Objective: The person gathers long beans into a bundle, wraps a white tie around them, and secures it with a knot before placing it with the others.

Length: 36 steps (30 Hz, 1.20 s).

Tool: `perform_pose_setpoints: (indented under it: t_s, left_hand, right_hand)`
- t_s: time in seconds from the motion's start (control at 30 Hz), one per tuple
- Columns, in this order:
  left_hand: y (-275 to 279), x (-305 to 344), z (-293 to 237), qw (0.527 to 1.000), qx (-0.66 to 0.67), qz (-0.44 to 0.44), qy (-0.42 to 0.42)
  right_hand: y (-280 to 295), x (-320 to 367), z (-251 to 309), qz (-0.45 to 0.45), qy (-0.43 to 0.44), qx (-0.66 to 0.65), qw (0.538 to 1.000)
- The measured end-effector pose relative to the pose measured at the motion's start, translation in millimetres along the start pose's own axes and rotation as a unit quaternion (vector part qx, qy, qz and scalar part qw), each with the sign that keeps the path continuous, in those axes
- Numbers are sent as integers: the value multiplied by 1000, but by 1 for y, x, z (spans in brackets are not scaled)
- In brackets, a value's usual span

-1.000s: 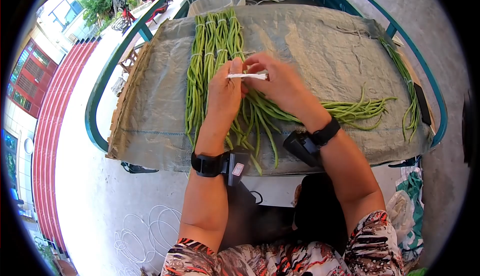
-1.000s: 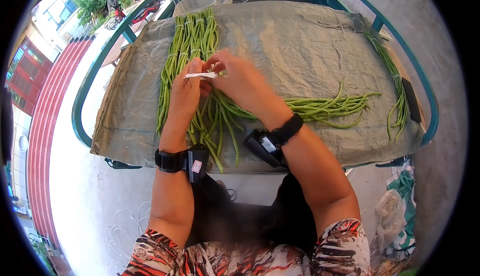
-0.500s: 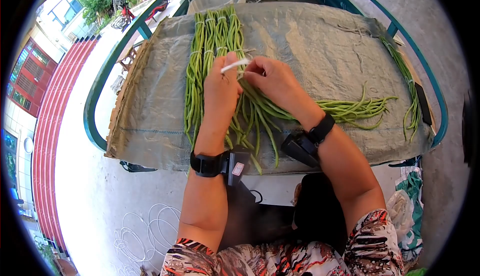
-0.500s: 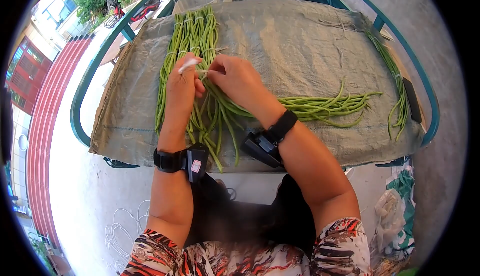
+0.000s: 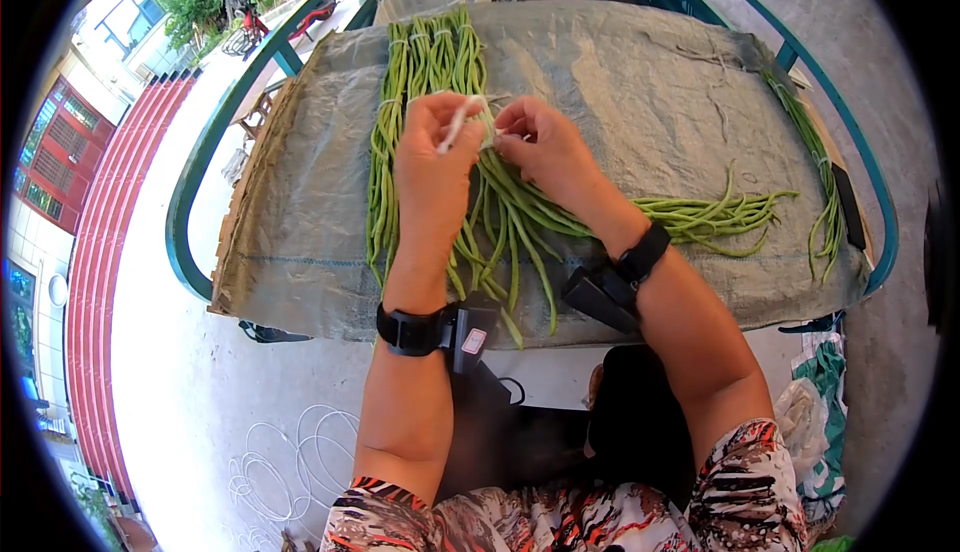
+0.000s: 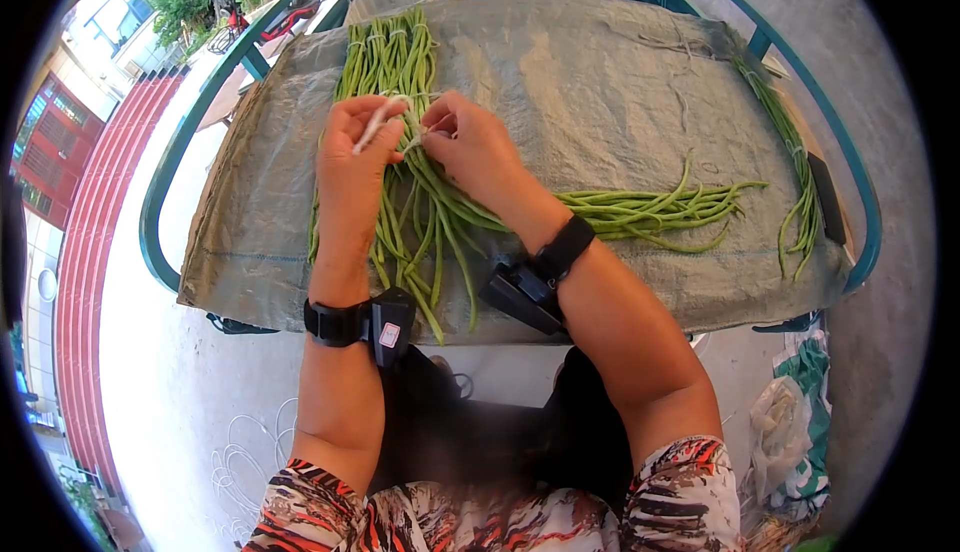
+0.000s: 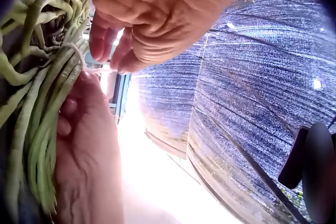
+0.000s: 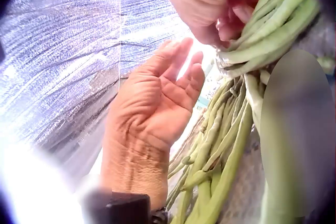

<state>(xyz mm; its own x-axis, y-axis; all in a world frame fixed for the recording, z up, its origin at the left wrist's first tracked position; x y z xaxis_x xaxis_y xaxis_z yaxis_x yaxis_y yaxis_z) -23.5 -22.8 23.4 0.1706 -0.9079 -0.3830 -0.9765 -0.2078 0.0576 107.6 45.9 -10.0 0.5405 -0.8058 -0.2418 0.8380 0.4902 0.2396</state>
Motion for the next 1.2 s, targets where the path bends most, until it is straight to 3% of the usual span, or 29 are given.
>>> perform_pose_setpoints:
  t_s: [0.17,0.27,0.47,0.57,0.67,0.87,0.97,1.07,1.2]
  left_hand:
    - [-6,0,5,988,-144,59,-2]
    - [-1,2,8,935,-335,74,-88]
    - [-5,4,4,934,-351,46,-37]
    - [-5,3,2,943,-329,40,-14]
    - [-3,1,5,951,-307,28,-3]
    - [-4,6,1,933,-359,20,22]
    - [2,3,12,963,-263,15,60]
    - [11,-3,20,968,-216,39,122]
    - [8,0,6,979,-80,1,190]
  right_hand:
    - [2,3,10,28,-7,-80,996]
    - [3,3,11,31,-23,-95,995]
    - [5,4,14,35,-49,-93,994]
    - [4,5,14,25,-36,-100,994]
    - [2,4,11,4,43,-7,999]
    - [-5,5,14,-46,68,70,994]
    - [-6,3,8,-30,74,61,995]
    - [-7,4,10,-29,65,83,994]
    - [-3,6,13,-7,46,68,997]
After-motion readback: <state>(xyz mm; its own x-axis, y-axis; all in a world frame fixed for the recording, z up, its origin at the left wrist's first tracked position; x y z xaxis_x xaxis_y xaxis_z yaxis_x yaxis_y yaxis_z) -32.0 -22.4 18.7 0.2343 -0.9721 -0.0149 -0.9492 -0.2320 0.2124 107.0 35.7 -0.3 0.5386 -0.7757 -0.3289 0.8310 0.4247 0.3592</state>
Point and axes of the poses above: each hand's wrist, its own x-axis away from the middle knuckle, its own y-axis out of the back of the hand, z = x × y, the point moved 1 cm from there along -x, towards the middle knuckle, and after that the axes turned 9 degrees about z, right-handed, at the moved point
